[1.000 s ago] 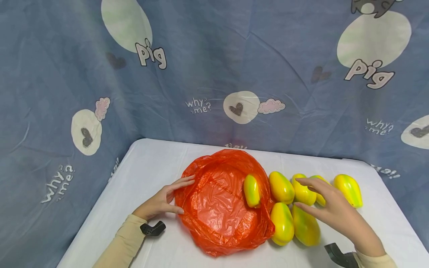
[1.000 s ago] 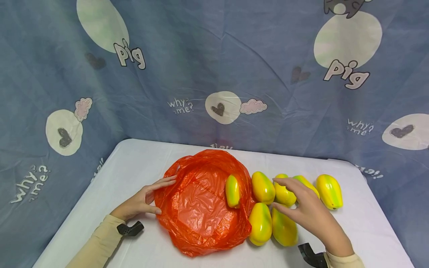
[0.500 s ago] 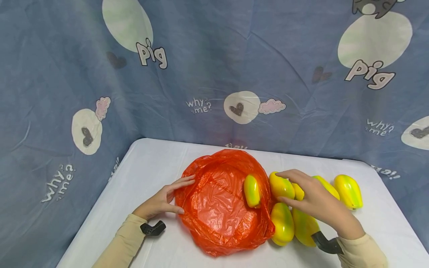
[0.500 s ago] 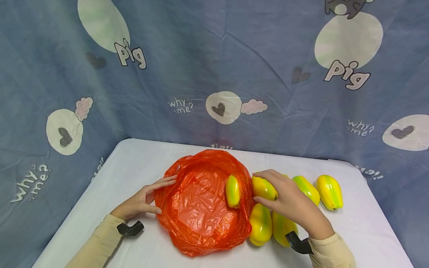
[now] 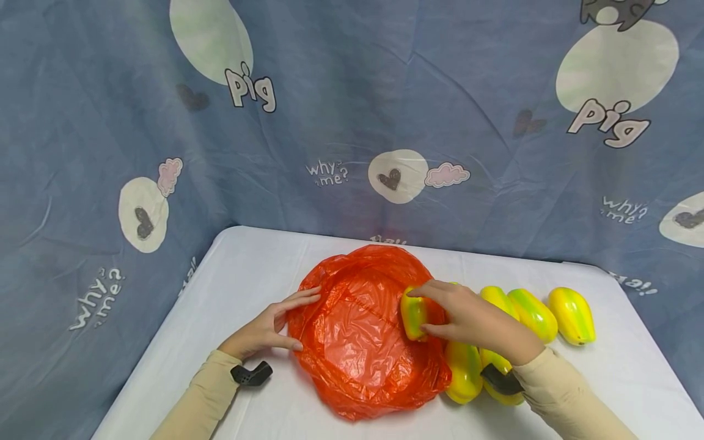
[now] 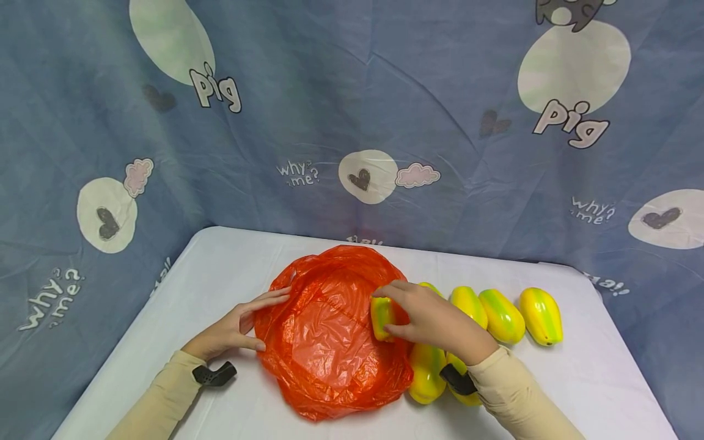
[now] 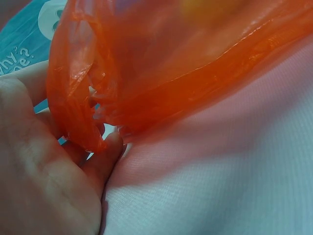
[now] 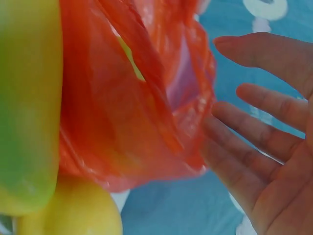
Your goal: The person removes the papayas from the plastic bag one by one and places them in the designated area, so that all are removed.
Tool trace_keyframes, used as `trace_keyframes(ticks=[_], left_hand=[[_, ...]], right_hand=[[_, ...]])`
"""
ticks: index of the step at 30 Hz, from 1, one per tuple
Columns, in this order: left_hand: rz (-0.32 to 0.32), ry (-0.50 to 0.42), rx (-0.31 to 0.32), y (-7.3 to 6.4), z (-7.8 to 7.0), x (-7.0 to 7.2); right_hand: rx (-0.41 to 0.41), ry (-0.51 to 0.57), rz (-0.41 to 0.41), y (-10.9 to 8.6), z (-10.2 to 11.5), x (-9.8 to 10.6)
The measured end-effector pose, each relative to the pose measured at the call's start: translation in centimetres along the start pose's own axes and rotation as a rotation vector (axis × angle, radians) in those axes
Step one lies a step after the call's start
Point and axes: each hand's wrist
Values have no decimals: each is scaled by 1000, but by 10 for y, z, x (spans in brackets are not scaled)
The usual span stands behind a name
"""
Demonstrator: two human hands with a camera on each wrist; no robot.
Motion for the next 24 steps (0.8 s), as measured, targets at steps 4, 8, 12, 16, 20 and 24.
trace_keyframes(ticks=[4, 8, 12, 16, 20, 24], left_hand=[[0, 4, -5, 0, 0, 0], [-6, 17, 7, 0, 1, 1], [-13, 29, 18, 0, 2, 1], [-11, 32, 18, 0, 2, 1], [-14, 30, 24, -1, 0, 0], [-16, 24, 24, -1, -1, 0]], right_hand=[[23, -21, 63, 12, -1, -8], [9, -53, 110, 21, -3, -14], [-24, -64, 158, 26, -8, -19], [-34, -64, 184, 28, -13, -22], [-45, -44, 192, 30, -17, -22], [-69, -8, 207, 33, -19, -21]])
Point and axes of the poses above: each hand's wrist, its own y-axis towards the middle knuckle, its own x-axis out of the back of the hand, z = x × y, and after that the axes turned 10 degrees about x, right-handed
